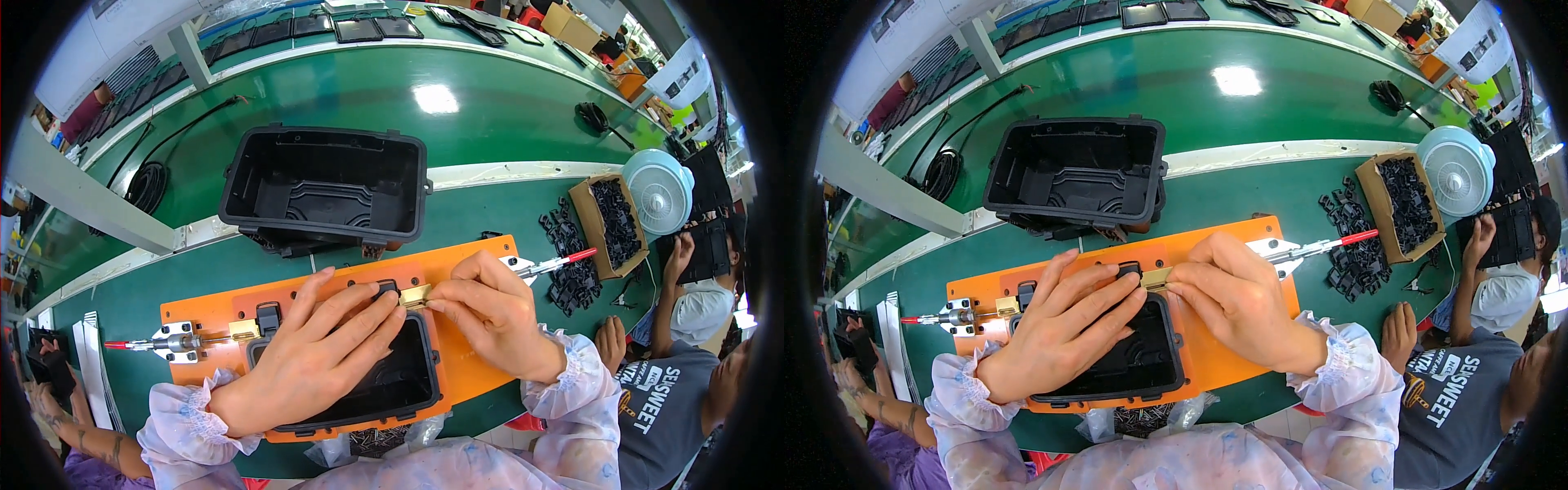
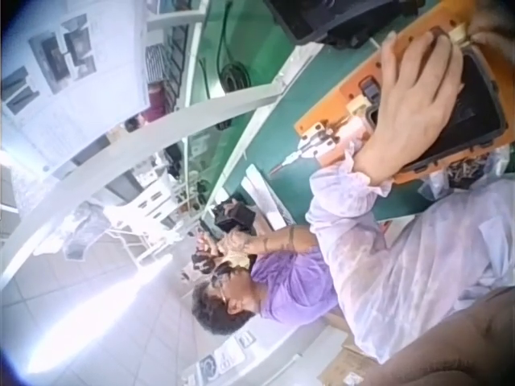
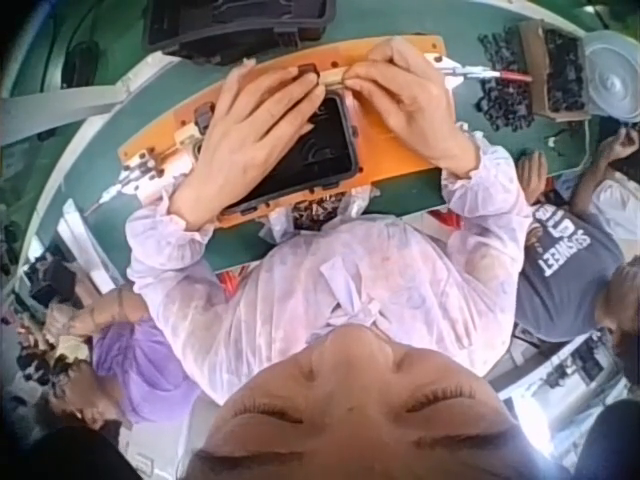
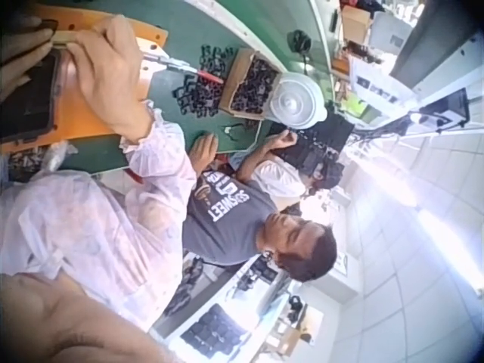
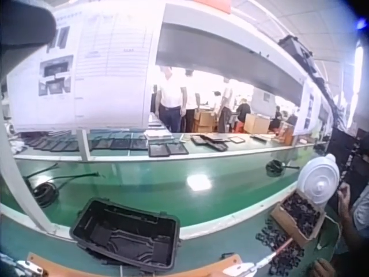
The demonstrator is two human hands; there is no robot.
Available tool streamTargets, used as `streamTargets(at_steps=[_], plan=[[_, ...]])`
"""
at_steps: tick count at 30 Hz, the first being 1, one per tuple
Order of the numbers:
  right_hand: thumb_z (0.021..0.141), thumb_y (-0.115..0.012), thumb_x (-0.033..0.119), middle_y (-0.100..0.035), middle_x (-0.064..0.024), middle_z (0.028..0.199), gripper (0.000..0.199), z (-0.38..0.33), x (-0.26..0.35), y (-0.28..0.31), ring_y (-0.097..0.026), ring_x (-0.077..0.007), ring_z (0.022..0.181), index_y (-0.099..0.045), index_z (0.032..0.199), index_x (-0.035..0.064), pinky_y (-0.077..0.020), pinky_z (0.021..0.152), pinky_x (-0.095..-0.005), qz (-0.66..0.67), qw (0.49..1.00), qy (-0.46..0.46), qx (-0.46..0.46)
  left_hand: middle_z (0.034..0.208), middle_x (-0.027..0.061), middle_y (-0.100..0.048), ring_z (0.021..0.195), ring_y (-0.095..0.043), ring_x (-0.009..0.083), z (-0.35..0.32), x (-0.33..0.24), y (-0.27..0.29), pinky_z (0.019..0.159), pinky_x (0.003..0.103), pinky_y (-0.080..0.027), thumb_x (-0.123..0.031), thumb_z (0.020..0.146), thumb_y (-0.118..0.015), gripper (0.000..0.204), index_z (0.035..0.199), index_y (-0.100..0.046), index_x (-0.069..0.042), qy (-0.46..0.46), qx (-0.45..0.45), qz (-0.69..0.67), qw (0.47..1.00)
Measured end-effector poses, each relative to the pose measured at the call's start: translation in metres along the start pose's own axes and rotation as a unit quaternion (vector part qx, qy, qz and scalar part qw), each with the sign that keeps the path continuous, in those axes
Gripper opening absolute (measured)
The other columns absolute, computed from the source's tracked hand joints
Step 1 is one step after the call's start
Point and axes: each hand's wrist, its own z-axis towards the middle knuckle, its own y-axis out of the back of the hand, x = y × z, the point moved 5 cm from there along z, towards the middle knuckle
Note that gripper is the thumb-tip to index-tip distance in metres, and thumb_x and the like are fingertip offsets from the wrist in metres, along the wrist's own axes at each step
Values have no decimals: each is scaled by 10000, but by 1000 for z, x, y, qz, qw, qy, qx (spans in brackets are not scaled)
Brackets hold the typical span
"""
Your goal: The person places a black box into an orange fixture, inserts small metal components into the side slots, and secures them by pulling a lever. They then remove the box from the jig and repeat the process with another black box.
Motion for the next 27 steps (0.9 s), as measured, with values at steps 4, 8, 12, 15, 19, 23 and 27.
streamTargets(at_steps=[4,8,12,15,19,23,27], plan=[[783,-791,-28,-596,-81,837,177,-1,0,-2,-583,-188,726,-755,955,-10,-434,592,-289,8,1000,-14,-11,1338,70,-624,1220,-582,291,0,0,1,1097,584,-389,-152,757,-827,599,1318,-643,-52,4,3,1,1000],[787,-792,-30,-594,-75,837,173,-2,0,-3,-573,-179,715,-757,955,-7,-429,589,-283,9,1000,-8,-21,1340,69,-625,1221,-581,291,0,0,0,1099,582,-388,-153,760,-827,595,1318,-644,-57,6,2,-2,1000],[785,-767,-50,-612,-107,847,163,3,2,6,-615,-237,704,-733,942,-19,-471,585,-324,-5,999,1,-32,1344,68,-624,1225,-578,292,-1,0,1,1100,583,-387,-153,761,-827,594,1319,-645,-61,10,4,1,1000],[787,-763,-46,-612,-105,851,159,4,0,6,-616,-242,718,-731,941,-20,-476,596,-324,-6,1000,0,-6,1346,68,-623,1225,-578,293,-1,1,1,1101,583,-386,-155,764,-825,590,1318,-646,-62,8,6,-3,1000],[785,-765,-43,-610,-105,849,156,7,2,7,-616,-246,733,-733,937,-24,-483,607,-327,1,1000,14,12,1346,70,-622,1220,-580,293,1,0,2,1102,585,-385,-157,770,-822,576,1310,-650,-61,10,6,-1,1000],[770,-769,-18,-580,-90,856,182,9,7,6,-600,-218,750,-723,946,-18,-462,580,-309,-62,994,77,52,1334,76,-629,1224,-580,296,1,0,2,1103,587,-383,-149,769,-820,559,1296,-658,-55,11,8,-5,1000],[762,-739,4,-561,-101,884,236,23,28,3,-613,-240,750,-669,986,-17,-479,551,-320,-220,948,165,161,1314,79,-641,1231,-579,298,0,1,5,1103,586,-384,-142,761,-823,537,1267,-673,-47,18,1,-12,1000]])
